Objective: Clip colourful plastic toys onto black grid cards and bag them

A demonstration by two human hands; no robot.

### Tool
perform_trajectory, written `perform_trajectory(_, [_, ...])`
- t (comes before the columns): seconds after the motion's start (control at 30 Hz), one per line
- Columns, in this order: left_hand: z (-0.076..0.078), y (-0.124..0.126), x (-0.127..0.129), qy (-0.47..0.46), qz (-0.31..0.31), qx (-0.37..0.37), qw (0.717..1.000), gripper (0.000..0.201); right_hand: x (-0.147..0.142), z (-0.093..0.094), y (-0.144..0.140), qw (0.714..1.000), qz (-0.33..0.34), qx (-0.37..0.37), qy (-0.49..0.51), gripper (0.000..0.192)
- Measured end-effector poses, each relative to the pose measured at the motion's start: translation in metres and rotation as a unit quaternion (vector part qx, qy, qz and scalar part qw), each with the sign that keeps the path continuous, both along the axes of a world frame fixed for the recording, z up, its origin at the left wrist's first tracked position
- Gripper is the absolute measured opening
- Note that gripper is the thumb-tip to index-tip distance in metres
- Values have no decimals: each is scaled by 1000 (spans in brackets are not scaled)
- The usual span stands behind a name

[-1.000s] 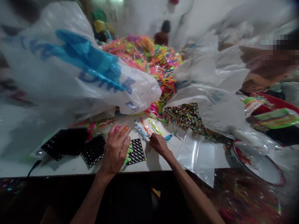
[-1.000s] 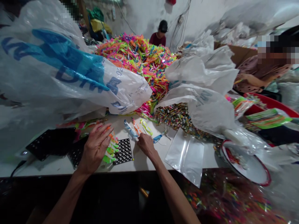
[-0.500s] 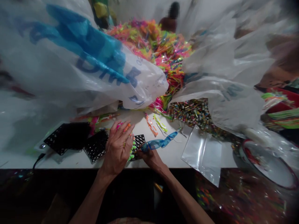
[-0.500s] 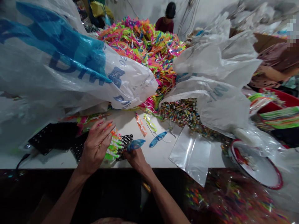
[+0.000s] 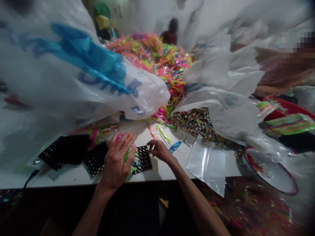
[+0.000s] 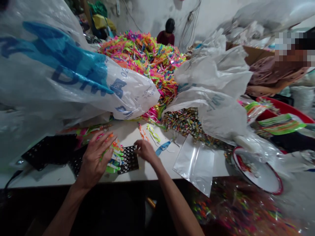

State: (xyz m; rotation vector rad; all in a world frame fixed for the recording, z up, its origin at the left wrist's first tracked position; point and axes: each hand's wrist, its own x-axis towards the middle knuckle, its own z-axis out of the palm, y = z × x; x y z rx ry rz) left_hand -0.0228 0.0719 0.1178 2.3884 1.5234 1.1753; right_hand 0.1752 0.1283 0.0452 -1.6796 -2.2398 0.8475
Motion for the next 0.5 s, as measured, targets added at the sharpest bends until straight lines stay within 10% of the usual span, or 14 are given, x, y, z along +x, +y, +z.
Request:
perform_trajectory(0.1, [-1, -1, -1, 3, 0, 0, 1000, 37, 10, 2, 53, 982, -99, 99, -125, 35])
perform_trajectory(0.23, [-3, 1, 1, 17, -5, 11, 1000, 39, 0, -1, 98, 959, 22, 180, -216, 44])
perform_trajectory(0.5, [-1, 2, 2, 5, -4, 5, 1000, 39, 27, -16, 73, 950, 124, 172, -227, 36])
